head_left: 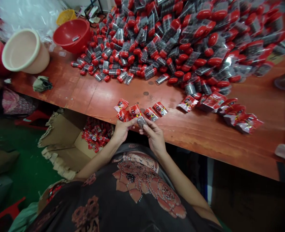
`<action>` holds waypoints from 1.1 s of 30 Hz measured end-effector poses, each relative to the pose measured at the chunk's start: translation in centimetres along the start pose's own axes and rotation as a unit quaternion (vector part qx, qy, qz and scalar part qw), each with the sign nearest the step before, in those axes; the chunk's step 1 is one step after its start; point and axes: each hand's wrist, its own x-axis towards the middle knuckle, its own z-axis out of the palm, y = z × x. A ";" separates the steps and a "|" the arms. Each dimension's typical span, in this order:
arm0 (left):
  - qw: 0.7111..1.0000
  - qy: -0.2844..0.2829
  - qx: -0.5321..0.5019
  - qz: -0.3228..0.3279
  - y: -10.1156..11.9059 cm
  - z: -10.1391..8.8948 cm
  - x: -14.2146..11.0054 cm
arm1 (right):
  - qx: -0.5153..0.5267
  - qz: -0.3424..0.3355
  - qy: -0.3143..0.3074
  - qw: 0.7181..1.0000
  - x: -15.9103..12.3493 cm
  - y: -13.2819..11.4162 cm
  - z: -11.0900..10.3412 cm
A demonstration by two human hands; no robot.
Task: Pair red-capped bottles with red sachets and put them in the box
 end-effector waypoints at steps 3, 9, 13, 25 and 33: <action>0.999 0.027 0.023 0.021 -0.7 0.3 -0.6 | 0.007 -0.031 0.016 0.999 -0.3 0.8 0.4; 0.998 0.033 0.012 0.042 -2.6 1.0 -2.1 | -0.009 -0.069 0.037 0.997 -0.4 1.1 1.1; 0.999 0.030 0.021 0.038 -2.5 0.9 -2.0 | -0.052 -0.058 0.003 0.997 -0.2 0.3 0.8; 0.989 -0.032 -0.089 -0.117 1.3 0.5 1.9 | -0.382 -0.188 0.135 0.895 5.6 -2.9 -6.5; 0.998 -0.012 -0.064 -0.023 0.2 2.0 2.2 | -0.339 -0.225 -0.003 0.913 4.2 -3.1 -0.4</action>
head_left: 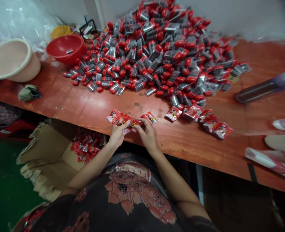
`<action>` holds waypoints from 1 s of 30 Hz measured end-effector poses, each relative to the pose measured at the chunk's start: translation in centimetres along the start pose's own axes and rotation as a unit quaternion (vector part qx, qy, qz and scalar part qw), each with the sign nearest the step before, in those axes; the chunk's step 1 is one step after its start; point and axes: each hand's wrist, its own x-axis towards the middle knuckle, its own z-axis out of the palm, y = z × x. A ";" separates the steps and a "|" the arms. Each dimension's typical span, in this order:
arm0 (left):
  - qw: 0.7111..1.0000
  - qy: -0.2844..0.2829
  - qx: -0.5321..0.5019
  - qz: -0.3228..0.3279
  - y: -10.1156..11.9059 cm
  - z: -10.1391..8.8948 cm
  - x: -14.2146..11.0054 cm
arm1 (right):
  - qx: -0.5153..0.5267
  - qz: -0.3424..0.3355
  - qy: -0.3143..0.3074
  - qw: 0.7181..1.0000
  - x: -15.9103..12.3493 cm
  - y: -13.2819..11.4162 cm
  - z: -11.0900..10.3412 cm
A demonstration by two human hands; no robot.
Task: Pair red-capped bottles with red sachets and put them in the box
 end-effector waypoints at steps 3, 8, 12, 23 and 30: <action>1.000 -0.003 0.010 0.026 -0.3 0.2 0.5 | -0.004 -0.006 0.002 1.000 0.7 0.1 1.3; 0.999 0.026 -0.011 0.041 0.0 -0.1 3.0 | -0.139 -0.051 -0.094 0.984 5.2 0.7 -0.4; 0.998 0.040 -0.045 0.026 0.7 -0.3 4.7 | -0.298 0.010 -0.026 0.954 12.4 1.0 -3.2; 0.987 0.065 -0.108 -0.096 3.4 -0.5 4.1 | -0.372 0.056 -0.035 0.926 17.2 3.2 -0.7; 0.979 0.077 -0.149 -0.117 4.1 -1.0 3.1 | 0.035 -0.015 -0.045 0.998 7.0 -0.9 -1.2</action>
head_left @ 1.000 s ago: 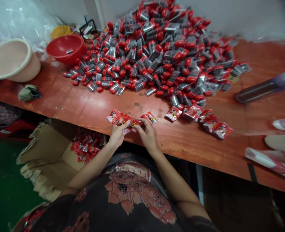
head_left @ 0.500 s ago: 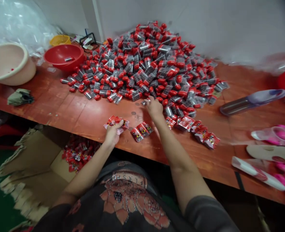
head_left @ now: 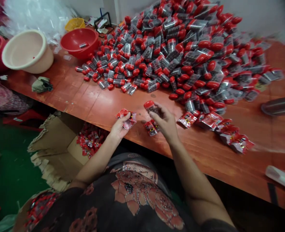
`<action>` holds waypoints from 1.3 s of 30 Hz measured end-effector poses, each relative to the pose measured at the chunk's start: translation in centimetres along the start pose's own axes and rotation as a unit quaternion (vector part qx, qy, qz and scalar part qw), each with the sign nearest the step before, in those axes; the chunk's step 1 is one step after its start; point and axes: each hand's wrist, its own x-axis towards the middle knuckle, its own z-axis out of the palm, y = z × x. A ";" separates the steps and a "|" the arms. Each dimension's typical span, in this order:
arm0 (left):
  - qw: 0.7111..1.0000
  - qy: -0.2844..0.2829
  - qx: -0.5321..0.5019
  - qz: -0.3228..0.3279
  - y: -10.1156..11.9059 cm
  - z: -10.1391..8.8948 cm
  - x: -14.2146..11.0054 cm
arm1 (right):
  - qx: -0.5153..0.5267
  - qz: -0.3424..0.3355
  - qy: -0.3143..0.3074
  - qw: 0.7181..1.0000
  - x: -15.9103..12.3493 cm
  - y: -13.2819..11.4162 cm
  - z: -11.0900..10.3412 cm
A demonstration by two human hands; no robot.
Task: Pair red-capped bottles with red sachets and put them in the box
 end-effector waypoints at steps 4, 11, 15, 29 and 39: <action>1.000 -0.016 0.002 0.008 -0.4 0.2 -0.5 | 0.024 -0.014 -0.006 1.000 -4.9 -2.6 1.3; 0.997 -0.044 0.042 0.040 -1.2 0.0 -1.2 | -0.023 -0.044 0.006 0.999 -5.9 -2.3 1.8; 0.991 -0.062 0.066 0.094 -1.5 -0.3 -1.7 | -0.030 -0.057 0.005 0.998 -6.3 -2.4 1.7; 0.965 -0.090 0.122 0.215 -1.9 -0.3 -3.1 | -0.033 -0.065 -0.064 0.995 -6.9 -3.0 0.4; 0.965 -0.087 0.108 0.221 -2.5 0.2 -3.3 | -0.001 -0.028 -0.053 0.998 -7.3 -3.6 0.5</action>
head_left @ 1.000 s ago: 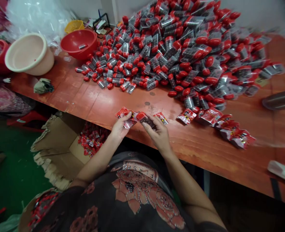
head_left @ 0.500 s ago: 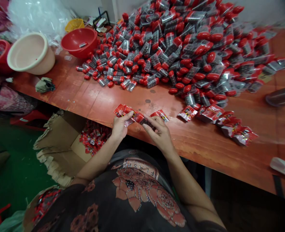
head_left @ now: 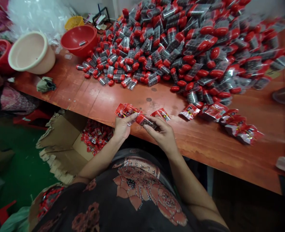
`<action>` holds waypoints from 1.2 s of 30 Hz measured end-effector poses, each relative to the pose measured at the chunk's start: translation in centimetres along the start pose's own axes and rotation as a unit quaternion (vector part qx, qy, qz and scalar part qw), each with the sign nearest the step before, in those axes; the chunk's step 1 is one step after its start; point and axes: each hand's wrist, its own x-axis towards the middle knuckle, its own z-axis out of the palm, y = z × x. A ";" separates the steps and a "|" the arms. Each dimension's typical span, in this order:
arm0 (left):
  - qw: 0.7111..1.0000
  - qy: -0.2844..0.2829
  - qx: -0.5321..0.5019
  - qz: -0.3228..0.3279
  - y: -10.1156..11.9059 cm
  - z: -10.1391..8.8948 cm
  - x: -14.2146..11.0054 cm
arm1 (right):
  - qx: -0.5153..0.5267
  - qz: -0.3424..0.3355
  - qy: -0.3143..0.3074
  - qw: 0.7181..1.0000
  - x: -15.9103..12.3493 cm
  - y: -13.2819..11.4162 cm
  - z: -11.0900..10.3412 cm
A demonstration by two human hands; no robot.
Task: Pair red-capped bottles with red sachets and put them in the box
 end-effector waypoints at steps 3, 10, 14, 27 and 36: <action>1.000 -0.008 -0.008 -0.001 -0.1 0.1 -0.1 | -0.004 -0.013 -0.014 1.000 0.1 -0.2 -0.1; 0.999 -0.019 0.020 -0.024 0.3 0.0 -0.5 | 0.004 -0.001 0.016 1.000 0.1 -0.3 -0.3; 0.998 -0.032 0.047 -0.023 0.2 -0.1 -0.9 | 0.049 0.042 0.062 0.996 -0.2 0.1 0.4; 0.995 -0.043 0.072 -0.046 -0.5 -0.2 -2.0 | 0.115 0.062 0.205 0.970 -2.3 2.1 4.8; 0.999 -0.017 0.035 -0.006 -1.2 -0.5 -2.3 | 0.120 0.049 0.168 0.977 -2.1 2.1 4.7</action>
